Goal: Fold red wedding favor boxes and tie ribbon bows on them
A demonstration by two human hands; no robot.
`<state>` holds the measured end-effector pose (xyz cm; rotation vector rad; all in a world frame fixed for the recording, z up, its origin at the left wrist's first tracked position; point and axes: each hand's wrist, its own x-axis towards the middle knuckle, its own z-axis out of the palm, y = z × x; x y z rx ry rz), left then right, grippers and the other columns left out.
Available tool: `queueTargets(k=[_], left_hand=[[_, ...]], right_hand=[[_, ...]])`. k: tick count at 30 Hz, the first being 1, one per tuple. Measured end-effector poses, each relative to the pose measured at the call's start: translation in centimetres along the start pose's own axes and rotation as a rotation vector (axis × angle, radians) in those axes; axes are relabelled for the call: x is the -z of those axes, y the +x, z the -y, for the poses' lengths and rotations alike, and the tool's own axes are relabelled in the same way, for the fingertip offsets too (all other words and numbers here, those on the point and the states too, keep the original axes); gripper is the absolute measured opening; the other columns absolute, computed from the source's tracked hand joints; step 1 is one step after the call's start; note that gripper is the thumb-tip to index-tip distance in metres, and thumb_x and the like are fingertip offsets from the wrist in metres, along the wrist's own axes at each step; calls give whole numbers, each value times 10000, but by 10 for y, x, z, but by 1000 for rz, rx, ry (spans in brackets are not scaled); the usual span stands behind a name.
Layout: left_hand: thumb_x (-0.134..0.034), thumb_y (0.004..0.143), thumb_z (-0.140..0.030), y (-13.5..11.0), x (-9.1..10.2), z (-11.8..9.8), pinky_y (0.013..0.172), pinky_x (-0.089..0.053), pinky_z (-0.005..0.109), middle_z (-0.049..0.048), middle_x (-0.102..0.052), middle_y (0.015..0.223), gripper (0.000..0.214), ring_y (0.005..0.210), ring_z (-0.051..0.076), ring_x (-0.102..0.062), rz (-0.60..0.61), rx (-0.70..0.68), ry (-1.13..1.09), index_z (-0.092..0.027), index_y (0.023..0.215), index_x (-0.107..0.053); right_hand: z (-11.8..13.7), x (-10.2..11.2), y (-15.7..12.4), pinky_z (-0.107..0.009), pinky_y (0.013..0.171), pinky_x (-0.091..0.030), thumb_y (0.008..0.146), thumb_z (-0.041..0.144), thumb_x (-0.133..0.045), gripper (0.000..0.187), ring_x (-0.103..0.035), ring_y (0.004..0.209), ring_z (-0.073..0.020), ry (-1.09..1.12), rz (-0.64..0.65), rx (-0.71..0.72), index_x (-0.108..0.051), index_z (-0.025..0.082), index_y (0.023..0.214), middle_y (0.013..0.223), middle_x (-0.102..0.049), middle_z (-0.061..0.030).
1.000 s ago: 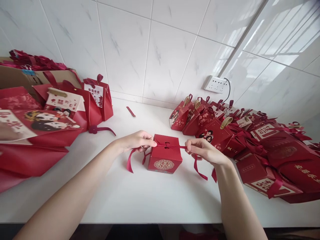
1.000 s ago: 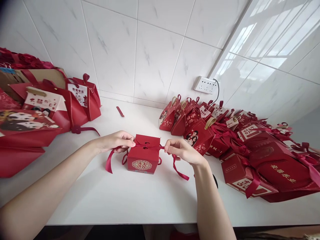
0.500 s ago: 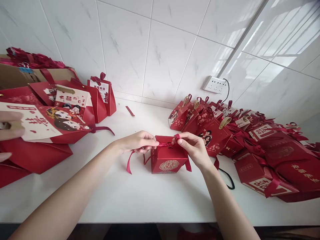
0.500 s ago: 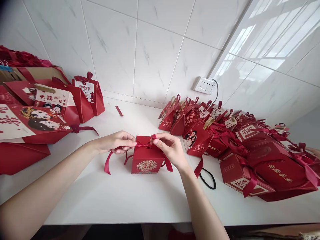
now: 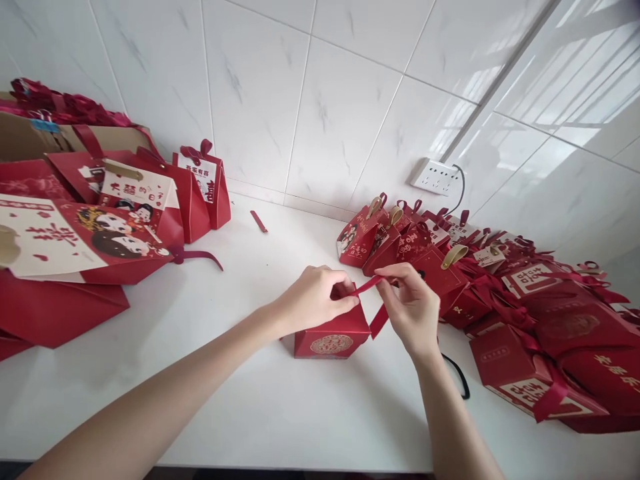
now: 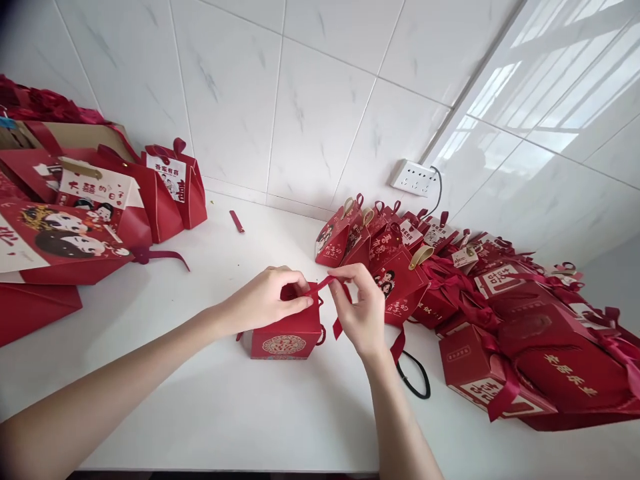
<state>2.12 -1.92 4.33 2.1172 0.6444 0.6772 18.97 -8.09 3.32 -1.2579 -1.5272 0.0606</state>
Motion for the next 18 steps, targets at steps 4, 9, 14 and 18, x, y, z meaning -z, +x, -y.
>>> queueTargets(k=[4, 9, 14, 18], left_hand=[[-616, 762, -351, -6, -4, 8, 793, -451, 287, 2, -670, 802, 157, 840, 158, -588, -35, -35, -17, -195, 763, -602], [-576, 791, -345, -8, -5, 7, 718, -471, 262, 2, -655, 811, 153, 781, 138, -596, -44, 0, -95, -193, 800, -595], [-574, 777, -290, -8, -6, 6, 680, -462, 257, -7, -628, 799, 105, 736, 129, -576, -81, 0, -80, -194, 753, -541], [-567, 773, -298, -9, -5, 6, 629, -441, 255, -8, -611, 770, 137, 698, 129, -554, -65, 9, -60, -194, 708, -505]], right_hand=[[-4, 5, 2, -312, 664, -452, 820, 121, -559, 115, -577, 758, -166, -244, -64, 223, -597, 229, 833, 805, -610, -23], [-6, 8, 5, -315, 618, -429, 780, 88, -607, 148, -572, 711, -164, -407, -196, 465, -553, 226, 782, 754, -588, -19], [-7, 6, 6, -329, 657, -414, 800, 121, -595, 127, -565, 662, -154, -531, -224, 490, -542, 234, 818, 697, -575, 1], [-9, 7, 5, -372, 735, -407, 778, 80, -568, 155, -588, 753, -179, -523, -210, 452, -566, 235, 769, 736, -572, -6]])
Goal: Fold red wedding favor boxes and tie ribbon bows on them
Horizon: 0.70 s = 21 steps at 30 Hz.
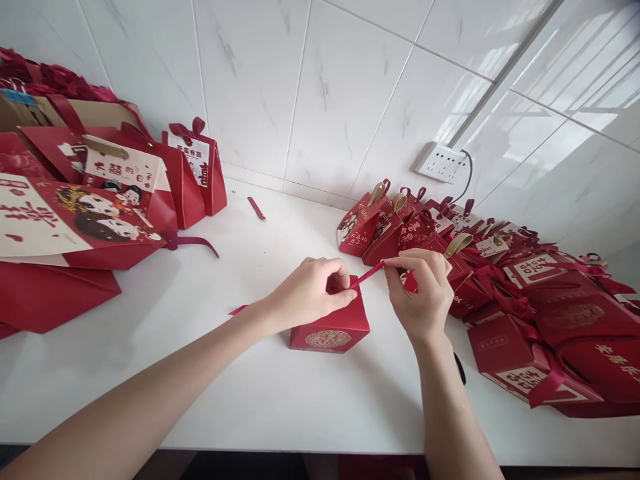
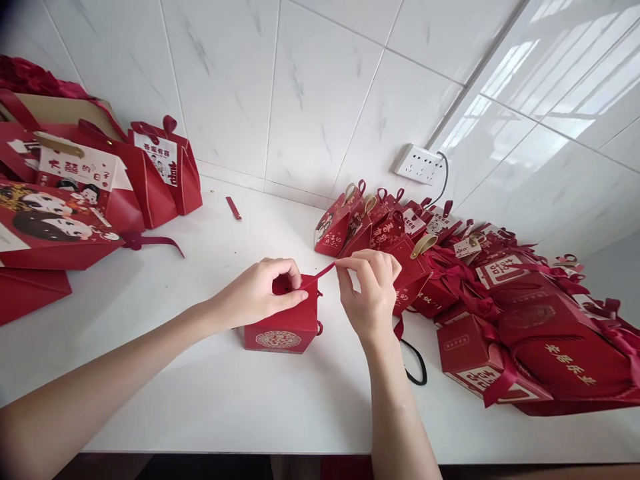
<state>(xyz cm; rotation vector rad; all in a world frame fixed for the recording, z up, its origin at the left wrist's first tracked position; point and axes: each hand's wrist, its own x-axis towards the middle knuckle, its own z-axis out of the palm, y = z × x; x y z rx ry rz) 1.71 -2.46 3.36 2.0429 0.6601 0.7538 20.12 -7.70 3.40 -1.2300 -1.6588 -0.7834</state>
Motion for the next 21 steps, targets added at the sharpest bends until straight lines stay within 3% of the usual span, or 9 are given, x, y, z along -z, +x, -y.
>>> queueTargets(k=[4, 7, 10, 12, 17, 21], left_hand=[[-556, 772, -260, 0, 1, 0, 630, -420, 246, -21, -591, 727, 136, 680, 117, -532, 0, -26, 24, -192, 678, -485], [-523, 779, -210, 0, 0, 0, 616, -413, 233, -34, -575, 701, 92, 639, 101, -518, 6, -57, -3, -195, 701, -478], [-506, 780, -179, -1, 0, 0, 622, -412, 224, -39, -576, 719, 75, 648, 94, -524, 2, -92, -18, -197, 714, -474], [-501, 780, -170, -1, 0, 0, 628, -410, 220, -41, -572, 721, 83, 660, 93, -522, -6, -116, -9, -197, 709, -468], [-495, 799, -199, -1, 0, -1, 667, -421, 243, -36, -579, 719, 91, 662, 101, -523, 5, -97, 31, -199, 710, -474], [-543, 785, -266, -1, -1, -1, 798, -429, 306, -17, -610, 765, 92, 771, 143, -551, -2, -79, 76, -204, 726, -511]], right_hand=[[1, 8, 0, -434, 818, -434, 722, 72, -478, 179, -569, 968, -242, 418, 183, -183, -526, 210, 618, 897, -571, -49], [4, 13, 2, -448, 859, -444, 757, 148, -463, 132, -542, 1048, -262, 711, 380, -287, -567, 213, 708, 1009, -580, -68], [8, 13, 4, -400, 853, -452, 792, 207, -548, 126, -563, 986, -225, 689, 537, -304, -593, 227, 908, 998, -600, -57], [10, 10, 5, -357, 819, -460, 785, 199, -594, 124, -579, 908, -193, 630, 604, -298, -591, 228, 906, 933, -615, -38], [12, 5, 1, -309, 695, -450, 758, 98, -546, 124, -552, 734, -152, 473, 501, -247, -526, 217, 730, 745, -583, 2], [11, 2, -2, -286, 626, -426, 755, 66, -513, 152, -506, 674, -144, 321, 384, -117, -508, 217, 735, 678, -535, 11]])
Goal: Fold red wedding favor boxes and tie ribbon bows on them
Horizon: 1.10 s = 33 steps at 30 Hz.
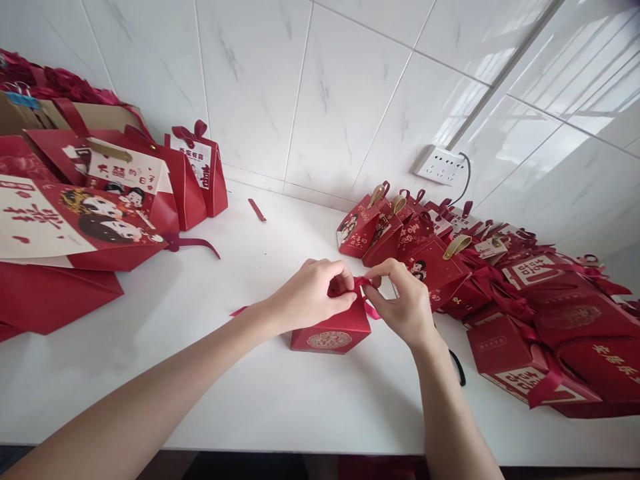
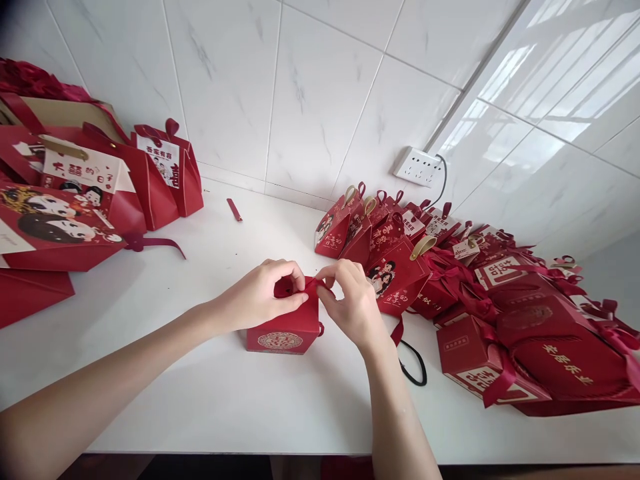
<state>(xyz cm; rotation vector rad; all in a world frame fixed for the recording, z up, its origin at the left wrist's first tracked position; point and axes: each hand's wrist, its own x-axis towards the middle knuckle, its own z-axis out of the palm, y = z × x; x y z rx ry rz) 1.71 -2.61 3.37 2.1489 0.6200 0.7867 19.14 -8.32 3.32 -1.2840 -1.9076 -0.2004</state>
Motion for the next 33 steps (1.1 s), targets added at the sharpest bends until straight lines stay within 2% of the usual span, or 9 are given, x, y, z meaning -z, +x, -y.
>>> queueTargets(k=[5, 10, 13, 15, 20, 24, 28, 30, 33], left_hand=[[-564, 772, -274, 0, -1, 2, 867, -411, 341, -6, -625, 807, 85, 865, 173, -546, 7, 28, 41, -208, 737, -522], [-537, 825, -372, 0, -1, 2, 824, -421, 309, -1, -638, 834, 176, 857, 159, -558, 18, 20, -53, -204, 774, -549], [-495, 859, -368, 1, -2, 3, 720, -437, 276, -19, -618, 762, 216, 737, 132, -562, 8, 46, -130, -226, 1015, -543], [-501, 855, -361, 1, -2, 2, 687, -433, 272, -20, -609, 731, 271, 698, 131, -553, 5, 59, -124, -229, 1089, -535], [-483, 847, -400, 2, 3, -1, 612, -416, 255, 23, -604, 732, 270, 682, 140, -545, 77, 88, -156, -171, 796, -616], [-450, 860, -410, 2, 9, -4, 620, -421, 244, 10, -590, 743, 290, 681, 122, -540, 131, 121, -310, -167, 839, -607], [-450, 864, -401, 2, 10, -1, 671, -443, 259, 5, -605, 812, 263, 733, 124, -566, 89, 156, -371, -194, 967, -575], [-491, 844, -404, 1, 7, 1, 690, -451, 271, 1, -614, 853, 248, 755, 128, -575, 49, 149, -337, -211, 991, -540], [-603, 769, -390, 0, 1, 3, 766, -445, 311, 3, -621, 863, 207, 821, 157, -569, 38, 52, -167, -204, 848, -556]], right_hand=[[-3, -3, 0, -289, 604, -419, 771, 42, -494, 206, -492, 660, -147, -100, -89, 138, -441, 217, 679, 667, -489, 3], [-7, -1, 0, -289, 633, -466, 756, 14, -521, 259, -567, 789, -163, -114, -201, 137, -393, 217, 660, 831, -545, -36], [-9, -1, 0, -310, 664, -476, 753, 21, -534, 272, -583, 803, -171, -123, -226, 126, -380, 219, 648, 844, -582, -35], [-9, -2, 0, -319, 665, -471, 753, 37, -546, 254, -585, 771, -168, -126, -246, 115, -398, 223, 661, 819, -596, -27], [-5, -2, -1, -317, 701, -475, 777, 90, -560, 159, -597, 785, -164, 79, -159, -58, -480, 225, 748, 805, -625, -17], [-3, 0, 0, -303, 718, -477, 790, 208, -622, 94, -595, 768, -155, 336, -17, -247, -537, 213, 751, 783, -629, -18], [-1, 6, 1, -259, 605, -449, 736, 296, -699, 156, -543, 643, -126, 493, -5, -336, -581, 198, 703, 680, -594, 1], [1, 10, 2, -243, 558, -426, 736, 321, -697, 177, -517, 607, -114, 563, -5, -372, -586, 194, 683, 656, -581, 3], [2, 13, 2, -233, 513, -392, 749, 364, -680, 233, -472, 552, -99, 642, 27, -441, -567, 188, 645, 590, -534, 15]])
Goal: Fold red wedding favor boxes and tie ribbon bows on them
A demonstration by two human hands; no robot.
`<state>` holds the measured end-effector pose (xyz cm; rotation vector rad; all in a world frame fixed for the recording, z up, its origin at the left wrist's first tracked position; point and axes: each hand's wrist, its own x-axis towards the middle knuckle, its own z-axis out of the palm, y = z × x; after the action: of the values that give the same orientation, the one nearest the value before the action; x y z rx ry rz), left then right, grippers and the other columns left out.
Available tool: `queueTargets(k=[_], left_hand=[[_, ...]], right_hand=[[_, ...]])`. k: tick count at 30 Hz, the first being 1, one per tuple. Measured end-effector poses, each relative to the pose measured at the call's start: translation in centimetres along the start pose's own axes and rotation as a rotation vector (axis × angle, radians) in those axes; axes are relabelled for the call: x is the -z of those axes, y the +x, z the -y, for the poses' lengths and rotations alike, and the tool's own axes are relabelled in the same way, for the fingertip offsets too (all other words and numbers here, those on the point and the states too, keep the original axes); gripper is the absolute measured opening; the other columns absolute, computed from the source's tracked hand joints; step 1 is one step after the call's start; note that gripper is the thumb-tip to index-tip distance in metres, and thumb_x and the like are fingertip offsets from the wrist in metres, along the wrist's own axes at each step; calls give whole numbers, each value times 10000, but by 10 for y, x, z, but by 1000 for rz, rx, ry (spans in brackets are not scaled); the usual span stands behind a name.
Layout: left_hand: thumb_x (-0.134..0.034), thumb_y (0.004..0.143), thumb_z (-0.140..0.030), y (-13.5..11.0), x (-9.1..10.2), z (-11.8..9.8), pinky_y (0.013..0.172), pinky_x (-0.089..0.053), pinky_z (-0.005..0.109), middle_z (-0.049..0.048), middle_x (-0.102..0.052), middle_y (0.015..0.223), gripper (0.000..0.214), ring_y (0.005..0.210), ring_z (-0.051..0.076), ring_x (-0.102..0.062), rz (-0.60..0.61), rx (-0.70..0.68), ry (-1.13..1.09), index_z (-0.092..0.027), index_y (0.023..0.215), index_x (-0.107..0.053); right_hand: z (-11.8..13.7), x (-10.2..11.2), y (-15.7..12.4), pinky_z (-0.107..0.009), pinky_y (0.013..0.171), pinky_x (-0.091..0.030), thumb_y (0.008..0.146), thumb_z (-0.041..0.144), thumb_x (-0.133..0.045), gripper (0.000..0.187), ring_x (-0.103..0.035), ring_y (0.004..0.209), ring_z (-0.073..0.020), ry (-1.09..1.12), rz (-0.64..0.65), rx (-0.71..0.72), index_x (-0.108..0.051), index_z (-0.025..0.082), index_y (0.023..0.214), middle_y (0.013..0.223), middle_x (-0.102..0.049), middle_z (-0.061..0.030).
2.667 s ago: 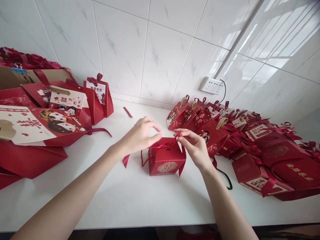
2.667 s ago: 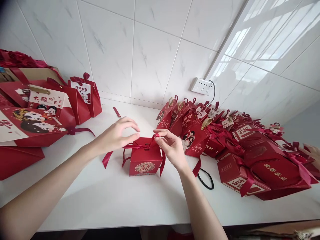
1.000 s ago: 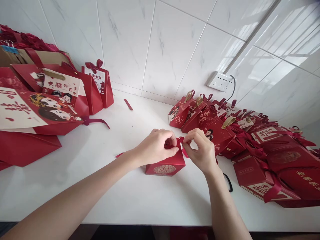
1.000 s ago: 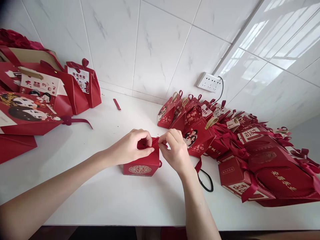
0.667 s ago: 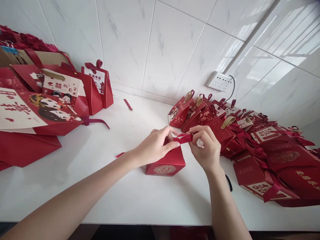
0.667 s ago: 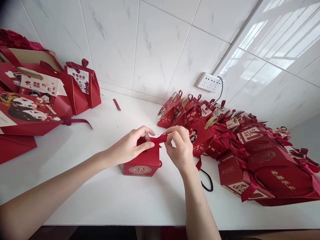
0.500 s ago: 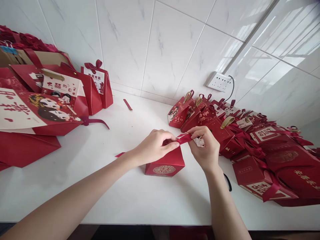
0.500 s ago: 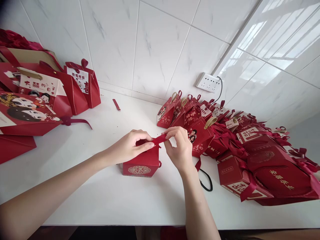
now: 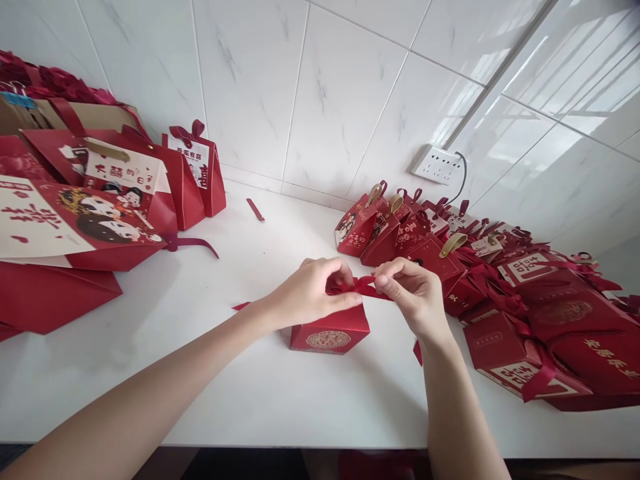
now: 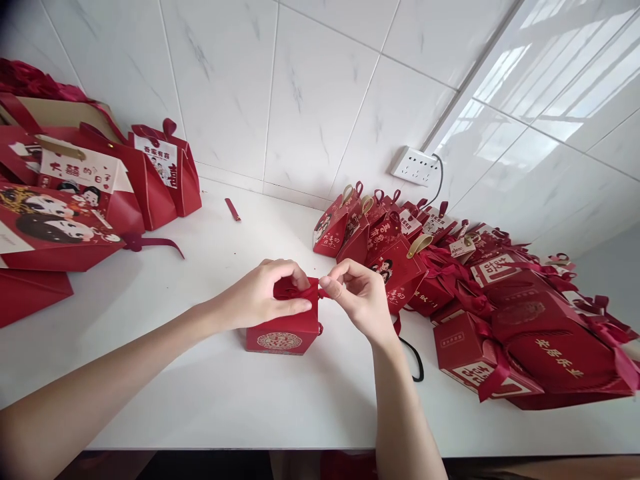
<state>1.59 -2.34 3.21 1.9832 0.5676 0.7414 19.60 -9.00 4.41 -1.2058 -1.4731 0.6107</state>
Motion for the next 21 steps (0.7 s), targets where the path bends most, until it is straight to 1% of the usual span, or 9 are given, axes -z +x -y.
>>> queueTargets(k=[2, 5, 7, 8, 10, 13, 16, 18, 21], left_hand=[[-637, 742, -341, 0, -2, 1, 853, -417, 343, 5, -625, 895, 157, 889, 174, -557, 0, -53, 106, -203, 787, -577], [-604, 772, -296, 0, -2, 0, 938, -366, 372, 4, -627, 958, 86, 940, 174, -546, 8, -79, 161, -210, 776, -609], [-593, 786, -307, 0, -1, -1, 955, -349, 381, 4, -632, 948, 103, 938, 173, -543, 25, -87, 173, -210, 766, -618], [-595, 786, -321, 0, 0, -2, 953, -348, 383, 4, -634, 936, 118, 930, 173, -543, 37, -89, 173, -208, 765, -619], [-610, 773, -371, 1, 1, -2, 926, -364, 379, 6, -632, 915, 165, 920, 177, -539, 61, -75, 160, -207, 767, -613], [-641, 720, -474, 1, 2, -2, 832, -408, 355, 14, -618, 889, 280, 926, 198, -526, 80, -9, 128, -203, 762, -588], [-660, 690, -482, 1, 1, -1, 727, -427, 308, 9, -601, 842, 314, 874, 190, -533, 72, 42, 89, -195, 746, -546], [-637, 722, -438, 1, 0, -2, 666, -424, 279, -3, -589, 786, 276, 785, 160, -543, 48, 60, 58, -189, 733, -517], [-549, 799, -385, -1, -2, -5, 584, -405, 243, -25, -573, 717, 208, 662, 117, -532, 28, 79, -43, -193, 745, -493]], right_hand=[[1, 2, 0, -221, 452, -327, 759, 400, -663, 293, -391, 476, -76, 38, 36, -68, -535, 183, 611, 520, -459, 36], [1, 6, 0, -218, 402, -192, 770, 442, -641, 376, -238, 414, -46, 113, 133, -198, -477, 175, 562, 470, -340, 63], [1, 9, 0, -222, 408, -165, 776, 446, -634, 412, -207, 411, -41, 190, 212, -263, -438, 175, 536, 465, -285, 73], [1, 10, 0, -223, 415, -182, 783, 442, -630, 421, -214, 407, -41, 237, 245, -278, -424, 176, 530, 460, -264, 78], [0, 12, 1, -228, 446, -255, 796, 422, -624, 409, -253, 395, -41, 329, 295, -280, -423, 177, 537, 448, -251, 88], [-1, 11, 1, -242, 507, -338, 812, 373, -623, 321, -286, 368, -33, 436, 321, -289, -474, 177, 606, 432, -270, 107], [-3, 7, 2, -235, 492, -336, 810, 352, -629, 252, -283, 339, -24, 470, 314, -326, -502, 181, 677, 426, -311, 117], [-3, 3, 2, -227, 465, -317, 807, 352, -631, 217, -296, 326, -26, 439, 326, -346, -521, 183, 727, 417, -346, 116], [-1, -1, 3, -209, 414, -259, 809, 355, -626, 197, -322, 322, -28, 352, 328, -349, -547, 177, 780, 429, -406, 101]])
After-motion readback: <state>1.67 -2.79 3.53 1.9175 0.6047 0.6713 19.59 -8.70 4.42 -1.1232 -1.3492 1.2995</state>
